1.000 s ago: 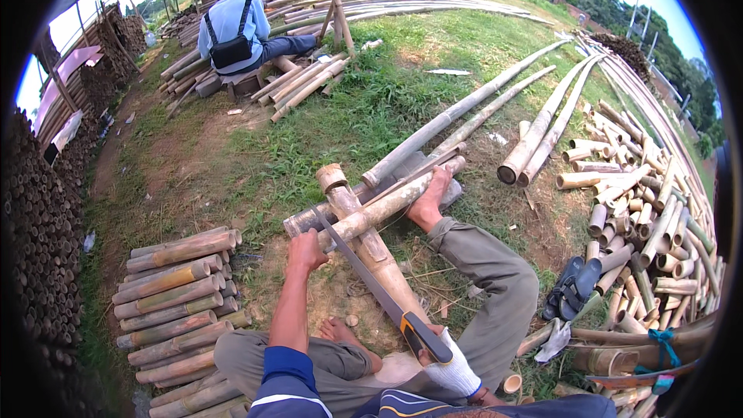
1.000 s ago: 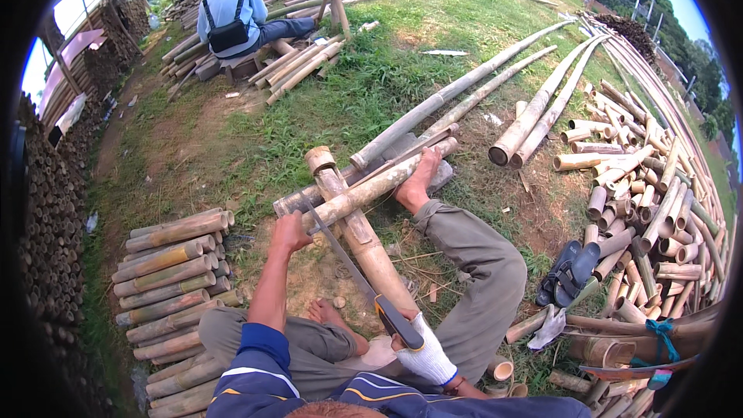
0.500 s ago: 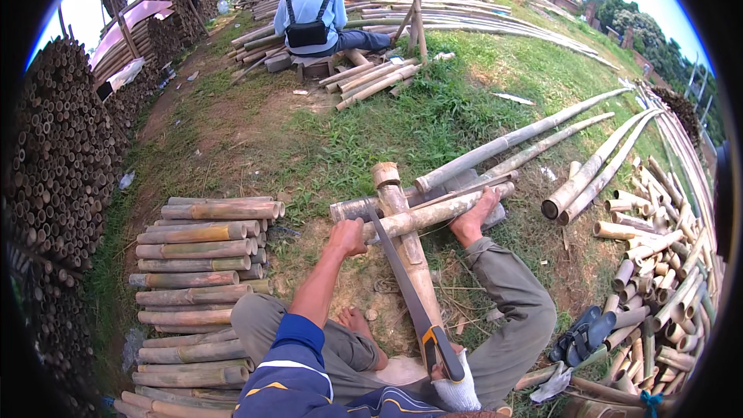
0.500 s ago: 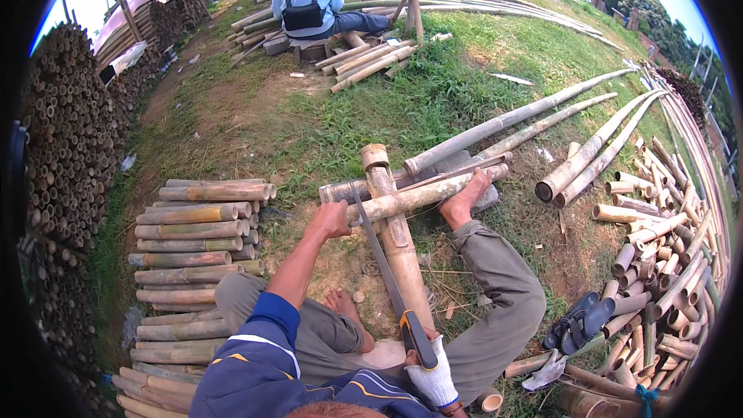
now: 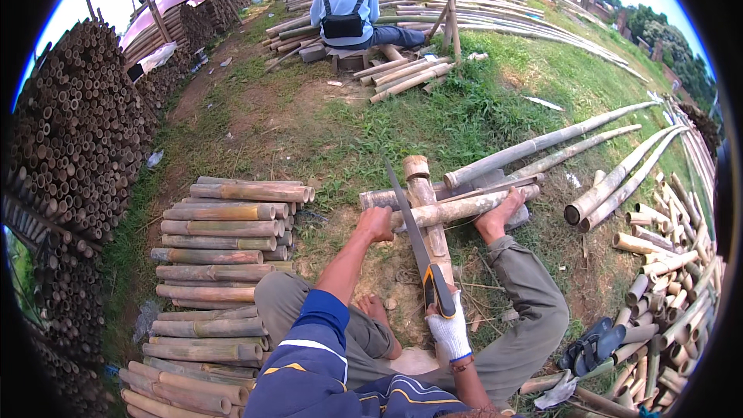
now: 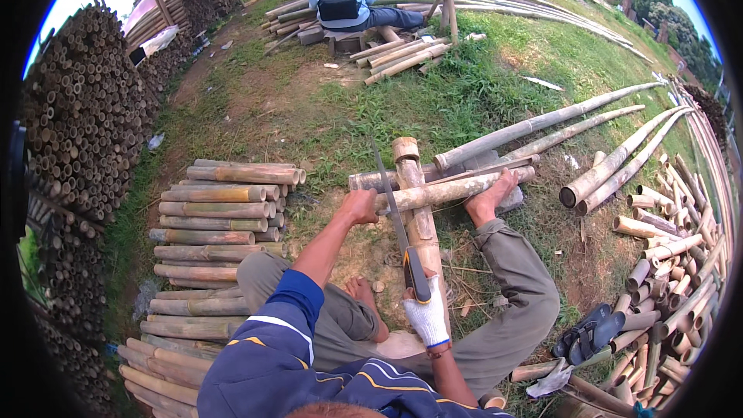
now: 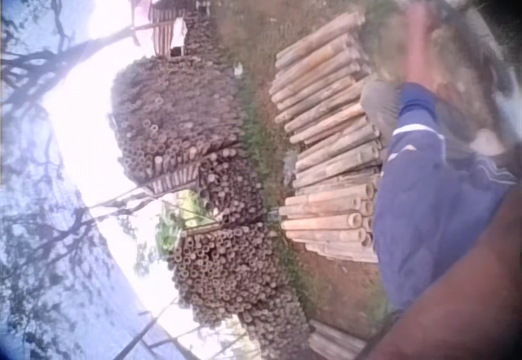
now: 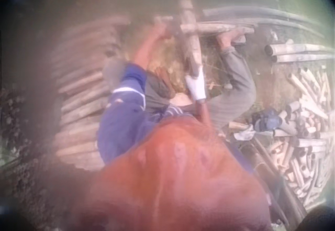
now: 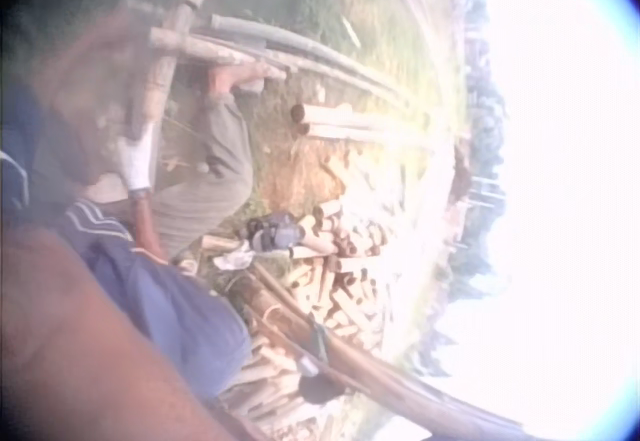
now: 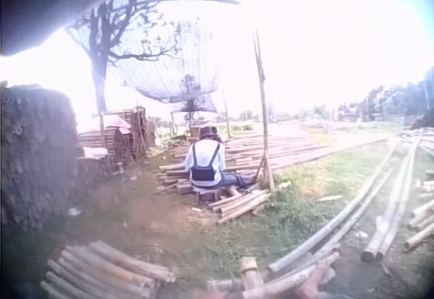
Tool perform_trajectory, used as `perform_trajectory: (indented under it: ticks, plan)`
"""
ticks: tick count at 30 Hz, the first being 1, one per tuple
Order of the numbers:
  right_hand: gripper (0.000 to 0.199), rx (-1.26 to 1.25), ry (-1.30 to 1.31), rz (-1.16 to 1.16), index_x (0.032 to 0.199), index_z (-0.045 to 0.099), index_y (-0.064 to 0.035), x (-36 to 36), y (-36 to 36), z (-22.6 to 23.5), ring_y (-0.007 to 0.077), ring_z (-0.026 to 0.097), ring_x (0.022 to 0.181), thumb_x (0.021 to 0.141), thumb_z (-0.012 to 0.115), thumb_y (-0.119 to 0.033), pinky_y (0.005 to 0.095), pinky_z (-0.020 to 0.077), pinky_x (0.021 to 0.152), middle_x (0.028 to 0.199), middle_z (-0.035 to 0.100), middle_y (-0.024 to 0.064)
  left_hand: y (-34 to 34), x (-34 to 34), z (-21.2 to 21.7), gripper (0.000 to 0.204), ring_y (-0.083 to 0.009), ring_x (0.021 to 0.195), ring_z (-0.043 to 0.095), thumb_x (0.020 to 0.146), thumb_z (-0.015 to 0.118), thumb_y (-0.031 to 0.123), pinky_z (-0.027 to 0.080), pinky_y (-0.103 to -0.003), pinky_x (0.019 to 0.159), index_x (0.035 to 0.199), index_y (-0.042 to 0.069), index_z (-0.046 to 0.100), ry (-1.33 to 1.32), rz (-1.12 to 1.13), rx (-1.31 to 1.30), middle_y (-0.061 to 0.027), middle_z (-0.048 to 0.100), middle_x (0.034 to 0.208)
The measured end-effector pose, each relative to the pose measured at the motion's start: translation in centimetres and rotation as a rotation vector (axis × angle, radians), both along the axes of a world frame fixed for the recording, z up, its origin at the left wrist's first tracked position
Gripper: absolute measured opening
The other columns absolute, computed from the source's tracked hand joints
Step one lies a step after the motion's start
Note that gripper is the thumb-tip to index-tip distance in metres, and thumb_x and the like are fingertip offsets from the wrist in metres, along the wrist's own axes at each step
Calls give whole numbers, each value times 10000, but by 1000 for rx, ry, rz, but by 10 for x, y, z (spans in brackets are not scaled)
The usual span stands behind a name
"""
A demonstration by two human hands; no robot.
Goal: The person sits on the ground and uses a hand saw to cut long bamboo poles into shorter segments. They hold the bamboo steady with their feet and hands, saw through the material, and then place the cut pieces onto a nearby stack.
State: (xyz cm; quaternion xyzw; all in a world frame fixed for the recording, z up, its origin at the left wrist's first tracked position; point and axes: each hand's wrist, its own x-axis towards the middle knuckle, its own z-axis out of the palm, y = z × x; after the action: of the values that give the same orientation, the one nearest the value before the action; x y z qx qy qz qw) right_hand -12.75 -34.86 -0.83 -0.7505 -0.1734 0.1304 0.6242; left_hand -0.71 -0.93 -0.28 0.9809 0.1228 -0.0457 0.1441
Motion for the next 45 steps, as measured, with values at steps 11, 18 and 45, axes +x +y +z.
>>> perform_trajectory:
  ticks: [11, 18, 45]
  plan:
    - [514, 53, 110, 53, 1425, 511, -33, 59, 37, 23, 201, 625, 1080, 937, 665, 9, 323, 511, 976, 1251, 626, 114, -4, 7, -26, 510, -446, 1010, 751, 682, 886, 230, 618, -515, 915, 1070, -20, 668, -88, 50, -10, -292, 757, 1037]
    - [556, 70, -110, 59, 1482, 488, -63, 22, 15, -6, 124, 592, 887, 959, 671, -13, 297, 533, 829, 1061, 620, 46, -6, 2, -3, 522, -437, 1045, 753, 702, 903, 253, 613, -500, 932, 1097, -21, 698, -13, 5, -26, -284, 768, 1060]
    - [614, -39, 59, -14, 1463, 478, -38, -28, -37, 74, 125, 608, 936, 883, 664, 39, 274, 517, 874, 1138, 625, 58, -12, 10, -13, 483, -473, 990, 750, 691, 882, 212, 622, -523, 914, 1056, -38, 688, -62, 44, 9, -308, 760, 1025]
